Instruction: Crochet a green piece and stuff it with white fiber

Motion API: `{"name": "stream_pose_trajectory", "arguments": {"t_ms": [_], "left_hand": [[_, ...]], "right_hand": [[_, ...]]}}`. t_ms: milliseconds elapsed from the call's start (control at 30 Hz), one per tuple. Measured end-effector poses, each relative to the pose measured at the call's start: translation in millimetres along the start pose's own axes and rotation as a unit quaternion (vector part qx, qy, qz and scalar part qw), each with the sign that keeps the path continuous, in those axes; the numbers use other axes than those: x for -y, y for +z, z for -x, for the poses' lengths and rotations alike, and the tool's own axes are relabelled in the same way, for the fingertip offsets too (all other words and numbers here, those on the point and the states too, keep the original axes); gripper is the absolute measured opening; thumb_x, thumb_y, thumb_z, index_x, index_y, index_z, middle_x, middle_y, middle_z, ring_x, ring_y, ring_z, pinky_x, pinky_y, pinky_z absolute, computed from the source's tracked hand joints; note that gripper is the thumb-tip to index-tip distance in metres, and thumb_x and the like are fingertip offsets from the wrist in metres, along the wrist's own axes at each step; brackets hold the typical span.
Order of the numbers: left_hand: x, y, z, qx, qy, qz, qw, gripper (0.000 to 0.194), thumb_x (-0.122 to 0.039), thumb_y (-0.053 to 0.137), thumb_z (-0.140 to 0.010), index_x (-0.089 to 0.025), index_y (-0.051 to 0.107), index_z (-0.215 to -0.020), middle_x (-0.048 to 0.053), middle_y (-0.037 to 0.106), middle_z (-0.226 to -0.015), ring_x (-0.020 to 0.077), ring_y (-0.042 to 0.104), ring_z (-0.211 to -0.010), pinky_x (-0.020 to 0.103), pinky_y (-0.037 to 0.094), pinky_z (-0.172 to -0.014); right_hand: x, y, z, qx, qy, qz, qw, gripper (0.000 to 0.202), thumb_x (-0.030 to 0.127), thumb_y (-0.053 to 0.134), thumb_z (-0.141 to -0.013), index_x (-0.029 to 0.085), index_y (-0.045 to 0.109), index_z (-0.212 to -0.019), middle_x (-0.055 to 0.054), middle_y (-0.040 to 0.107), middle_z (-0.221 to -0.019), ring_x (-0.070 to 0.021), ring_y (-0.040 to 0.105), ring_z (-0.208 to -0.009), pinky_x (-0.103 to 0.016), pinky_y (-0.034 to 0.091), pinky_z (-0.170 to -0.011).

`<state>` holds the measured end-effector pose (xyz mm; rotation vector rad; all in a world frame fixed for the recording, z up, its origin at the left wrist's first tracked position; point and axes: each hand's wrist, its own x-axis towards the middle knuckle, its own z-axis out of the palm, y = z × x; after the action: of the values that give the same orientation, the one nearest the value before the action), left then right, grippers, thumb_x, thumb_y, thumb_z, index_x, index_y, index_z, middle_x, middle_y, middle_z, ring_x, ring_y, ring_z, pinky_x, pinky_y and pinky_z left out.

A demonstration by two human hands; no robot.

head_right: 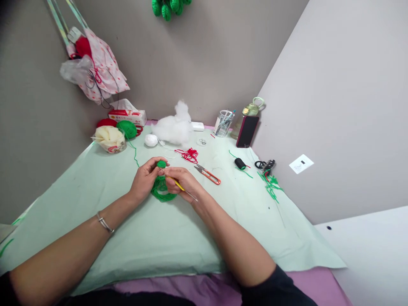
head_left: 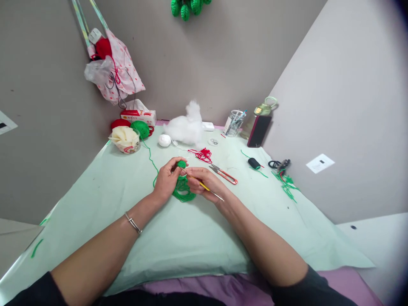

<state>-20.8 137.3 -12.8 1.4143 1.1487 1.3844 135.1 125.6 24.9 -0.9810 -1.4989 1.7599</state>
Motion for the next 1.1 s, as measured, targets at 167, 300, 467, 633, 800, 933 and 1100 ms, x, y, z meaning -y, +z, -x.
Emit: {"name": "stream_pose_trajectory", "arguments": {"t_ms": [167, 300, 467, 633, 800, 933, 1100], "left_hand": [[8.8, -5.9, -7.3, -0.037, -0.02, 0.028, 0.999, 0.021, -0.033, 0.066, -0.082, -0.022, 0.066, -0.1, 0.002, 0.07, -0.095, 0.0175, 0.062, -0.081, 0.029, 0.05, -0.078], [7.3, -4.5, -7.2, -0.008, -0.042, 0.08, 0.996, 0.033, -0.038, 0.071, -0.081, -0.022, 0.063, -0.108, 0.005, 0.072, -0.107, 0.0172, 0.066, -0.086, 0.031, 0.053, -0.084], [0.2, 1.6, -1.0, 0.032, -0.061, 0.111, 0.991, 0.036, -0.039, 0.071, -0.082, -0.02, 0.066, -0.112, 0.006, 0.073, -0.108, 0.0167, 0.068, -0.082, 0.033, 0.056, -0.083], [-0.1, 2.0, 0.7, 0.039, -0.061, 0.112, 0.991, 0.034, -0.038, 0.072, -0.083, -0.019, 0.068, -0.111, 0.005, 0.073, -0.101, 0.0163, 0.067, -0.083, 0.033, 0.056, -0.084], [-0.1, 2.5, 1.7, 0.038, -0.058, 0.101, 0.992, 0.035, -0.039, 0.071, -0.084, -0.018, 0.066, -0.111, 0.006, 0.073, -0.103, 0.0167, 0.068, -0.082, 0.033, 0.057, -0.083], [1.1, 2.8, 0.8, 0.041, -0.053, 0.082, 0.994, 0.033, -0.039, 0.069, -0.084, -0.018, 0.065, -0.109, 0.004, 0.074, -0.097, 0.0177, 0.069, -0.082, 0.033, 0.056, -0.082], [2.1, 1.0, -2.3, 0.039, -0.048, 0.035, 0.997, 0.018, -0.032, 0.067, -0.081, -0.02, 0.066, -0.094, 0.0, 0.07, -0.078, 0.017, 0.063, -0.068, 0.03, 0.051, -0.069]], "right_hand": [[2.1, 0.0, 6.0, 0.149, 0.063, -0.046, 0.986, 0.029, 0.042, 0.07, -0.076, 0.015, 0.068, -0.087, 0.009, 0.038, -0.045, -0.0078, 0.023, -0.04, -0.026, 0.02, -0.044], [0.8, -3.2, 4.9, 0.059, -0.008, -0.091, 0.994, 0.03, 0.043, 0.07, -0.08, 0.016, 0.069, -0.093, 0.01, 0.041, -0.045, -0.0061, 0.023, -0.041, -0.025, 0.017, -0.046], [-1.5, -13.4, -0.5, -0.038, -0.037, -0.088, 0.995, 0.021, 0.036, 0.069, -0.079, 0.017, 0.067, -0.087, 0.009, 0.044, -0.046, -0.0062, 0.024, -0.043, -0.025, 0.013, -0.047], [-4.6, -11.1, -2.8, -0.047, -0.016, -0.081, 0.995, 0.02, 0.036, 0.07, -0.077, 0.017, 0.065, -0.081, 0.009, 0.044, -0.046, -0.0064, 0.024, -0.042, -0.025, 0.013, -0.047], [-3.5, -12.6, -3.6, -0.047, 0.002, -0.074, 0.996, 0.02, 0.037, 0.067, -0.078, 0.017, 0.064, -0.081, 0.009, 0.041, -0.046, -0.0072, 0.022, -0.042, -0.025, 0.015, -0.046], [-2.7, -13.7, -4.2, -0.06, -0.004, -0.048, 0.997, 0.021, 0.04, 0.063, -0.079, 0.019, 0.059, -0.076, 0.009, 0.039, -0.048, -0.0084, 0.024, -0.042, -0.026, 0.019, -0.046], [-8.4, 1.6, -1.7, -0.121, -0.055, 0.037, 0.99, 0.016, 0.036, 0.059, -0.083, 0.02, 0.059, -0.08, 0.007, 0.043, -0.052, -0.0109, 0.031, -0.048, -0.026, 0.022, -0.05]]}}
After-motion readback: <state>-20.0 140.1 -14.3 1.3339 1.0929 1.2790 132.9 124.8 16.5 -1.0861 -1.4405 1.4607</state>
